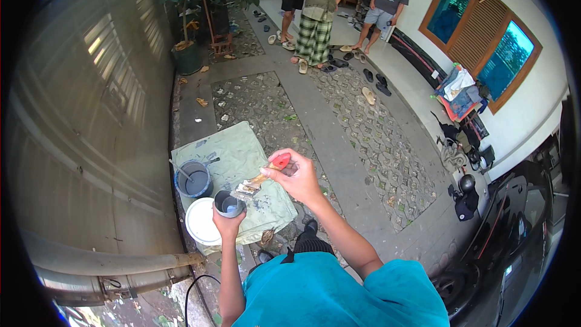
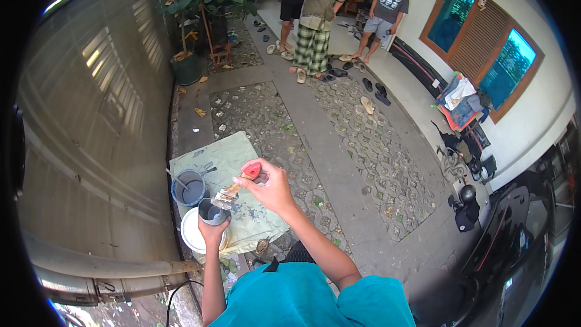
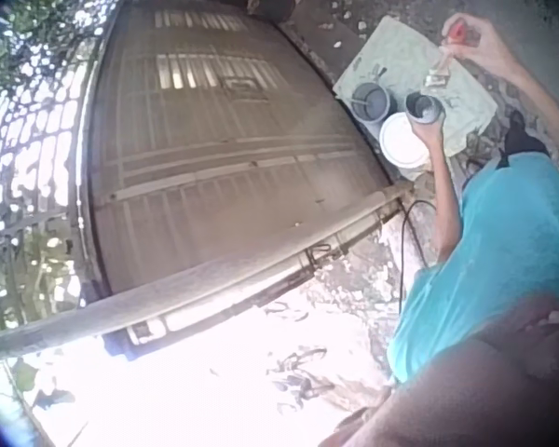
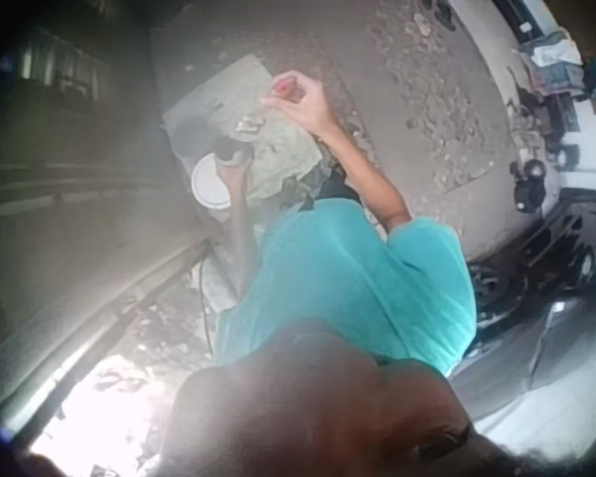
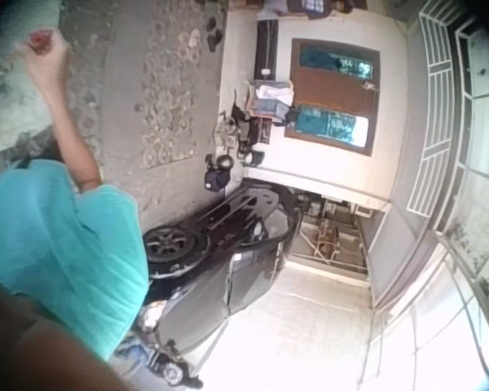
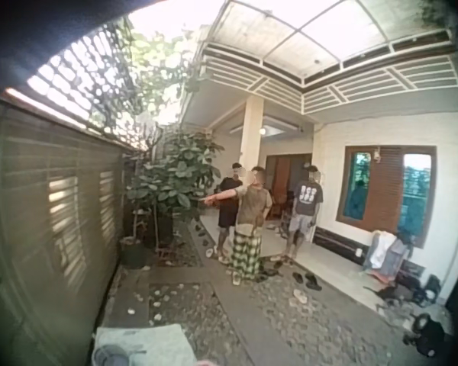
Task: The person paints a wall pillar using a paintbrush and a container. The person then walks over to the paint station, stirs paint in a bucket using a paintbrush, and places the brush into the container.
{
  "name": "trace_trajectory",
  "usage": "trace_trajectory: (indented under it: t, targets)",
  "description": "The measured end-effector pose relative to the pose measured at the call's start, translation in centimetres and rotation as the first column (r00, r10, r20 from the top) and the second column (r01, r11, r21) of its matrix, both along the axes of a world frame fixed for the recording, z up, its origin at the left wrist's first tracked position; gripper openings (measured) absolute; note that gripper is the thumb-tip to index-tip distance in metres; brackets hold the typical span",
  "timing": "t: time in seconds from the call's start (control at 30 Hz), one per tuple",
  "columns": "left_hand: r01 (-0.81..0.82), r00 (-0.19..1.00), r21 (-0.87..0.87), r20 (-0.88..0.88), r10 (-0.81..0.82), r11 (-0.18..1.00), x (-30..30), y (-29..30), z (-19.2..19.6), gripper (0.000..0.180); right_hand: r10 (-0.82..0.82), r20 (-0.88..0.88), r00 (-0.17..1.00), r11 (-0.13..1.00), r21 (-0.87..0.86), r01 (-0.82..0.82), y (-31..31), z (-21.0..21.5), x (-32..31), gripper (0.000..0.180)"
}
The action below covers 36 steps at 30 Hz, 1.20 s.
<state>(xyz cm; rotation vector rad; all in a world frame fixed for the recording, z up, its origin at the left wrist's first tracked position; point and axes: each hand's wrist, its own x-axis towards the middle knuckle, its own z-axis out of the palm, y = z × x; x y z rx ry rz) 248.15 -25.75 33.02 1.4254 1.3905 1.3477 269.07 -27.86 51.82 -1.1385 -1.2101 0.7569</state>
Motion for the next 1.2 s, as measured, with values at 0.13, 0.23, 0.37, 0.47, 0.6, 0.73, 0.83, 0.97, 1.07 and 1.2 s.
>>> trace_trajectory:
  t: [0.13,0.23,0.37,0.47,0.6,0.73,0.83,0.97,1.07,1.2]
  targets:
    - [0.038,0.997,0.050,0.072,-0.042,0.998,-0.7,-0.5,0.2,0.066,-0.007,0.025,1.000,0.999,0.044,0.006,0.4,0.2,-1.1,0.022]
    - [-0.002,0.999,0.019,0.034,0.001,1.000,-1.3,-0.8,0.7,0.068,-0.035,0.022,0.999,0.999,0.034,0.034,0.8,0.4,-1.3,0.021]
    - [-0.032,0.999,0.020,0.001,0.032,0.999,-1.8,-1.0,1.7,0.071,-0.040,-0.032,0.999,0.999,0.035,0.041,1.0,0.3,-2.3,0.022]
    - [-0.008,1.000,0.039,0.014,0.007,0.999,-1.7,-0.8,1.9,0.074,-0.042,-0.050,0.998,0.998,0.042,0.045,1.5,0.0,-3.1,0.023]
    - [0.002,1.000,0.049,-0.018,-0.001,0.999,-1.8,-0.5,1.5,0.079,-0.149,0.022,0.989,0.985,0.090,0.147,2.7,-0.6,-3.4,0.023]
    - [-0.020,0.997,0.022,-0.071,0.022,1.000,-1.9,-0.5,1.4,0.081,-0.151,-0.171,0.974,0.987,0.032,0.159,3.2,-1.4,-2.9,0.024]
    - [0.000,0.998,0.086,-0.056,0.005,0.996,-1.8,-0.6,1.5,0.082,-0.172,-0.232,0.957,0.985,-0.033,0.169,3.2,-1.8,-2.5,0.025]
    - [-0.003,0.998,0.037,-0.057,0.005,0.999,-1.4,-0.6,2.0,0.082,-0.175,-0.251,0.952,0.984,-0.071,0.162,3.1,-2.2,-2.4,0.027]
    - [0.001,0.998,0.019,-0.065,0.000,1.000,-1.1,-0.8,2.3,0.081,-0.163,-0.284,0.945,0.986,-0.083,0.145,3.1,-2.7,-2.3,0.031]
    - [0.019,0.999,0.017,-0.029,-0.019,1.000,-1.0,-1.0,2.9,0.078,-0.201,-0.326,0.924,0.977,-0.141,0.163,3.3,-3.6,-1.8,0.031]
